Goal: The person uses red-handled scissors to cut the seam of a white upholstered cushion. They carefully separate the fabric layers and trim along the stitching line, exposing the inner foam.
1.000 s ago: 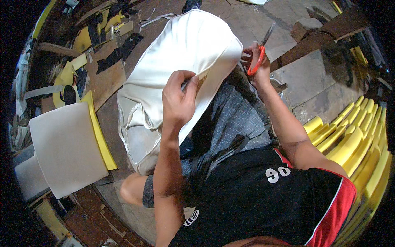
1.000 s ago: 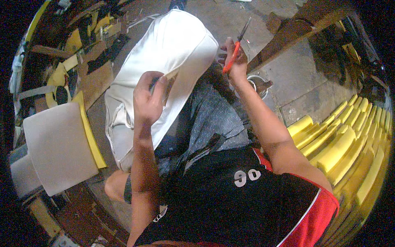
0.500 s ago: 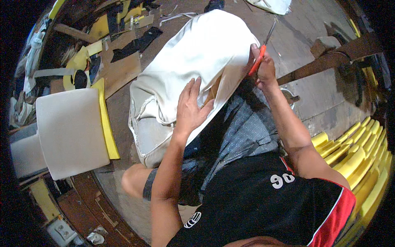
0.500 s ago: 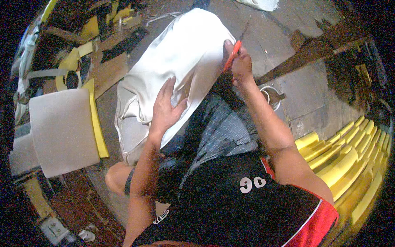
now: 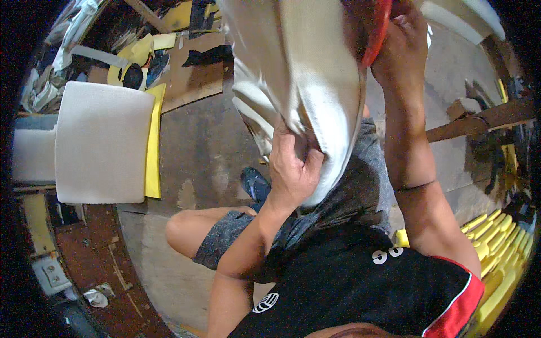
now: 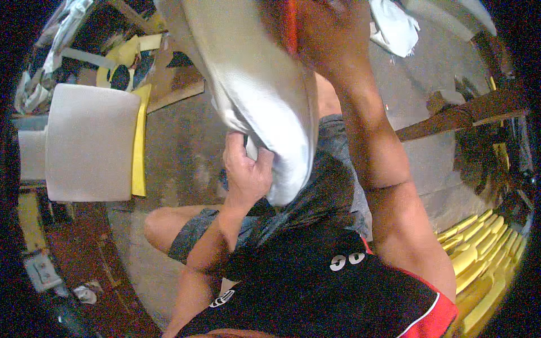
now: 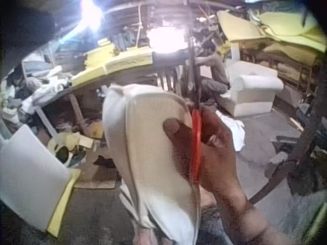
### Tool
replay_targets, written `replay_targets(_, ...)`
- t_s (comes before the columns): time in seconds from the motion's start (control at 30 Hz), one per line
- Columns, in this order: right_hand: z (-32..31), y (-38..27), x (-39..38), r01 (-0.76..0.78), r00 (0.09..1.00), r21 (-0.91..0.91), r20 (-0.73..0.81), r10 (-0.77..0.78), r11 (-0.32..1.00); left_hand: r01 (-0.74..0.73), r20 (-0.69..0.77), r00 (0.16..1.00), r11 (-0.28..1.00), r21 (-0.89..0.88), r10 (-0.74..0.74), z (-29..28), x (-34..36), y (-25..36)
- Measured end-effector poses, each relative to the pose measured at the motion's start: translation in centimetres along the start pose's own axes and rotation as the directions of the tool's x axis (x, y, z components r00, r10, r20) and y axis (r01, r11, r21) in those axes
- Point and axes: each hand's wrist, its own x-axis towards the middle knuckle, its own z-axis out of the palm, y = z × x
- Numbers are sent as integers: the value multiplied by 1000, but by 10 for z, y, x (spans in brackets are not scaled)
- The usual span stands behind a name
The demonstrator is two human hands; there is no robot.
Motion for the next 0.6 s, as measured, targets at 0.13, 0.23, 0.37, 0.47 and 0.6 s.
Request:
replay_targets(0.13, -3, -11, -6, -126, 974, 1, 188, 123, 992, -102, -220, 973, 988, -114, 75, -18, 2, 3)
replay_targets(0.23, 7, 8, -13, 171, 965, 43, 195, -176, 984, -295, -383, 861, 942, 160, 334, -55, 21, 28)
replay_targets(0.37, 17, 5, -23, 75, 964, -79, 261, -52, 994, -284, -376, 862, 938, 200, 341, -77, 37, 49)
replay_targets(0.47, 24, -11, -9, 2, 936, -75, 352, 25, 997, -131, -382, 912, 988, 84, 153, -83, 48, 53)
replay_targets(0.6, 15, 16, 16, 141, 949, -225, 308, -67, 964, -139, -298, 946, 990, -25, 125, -77, 60, 44)
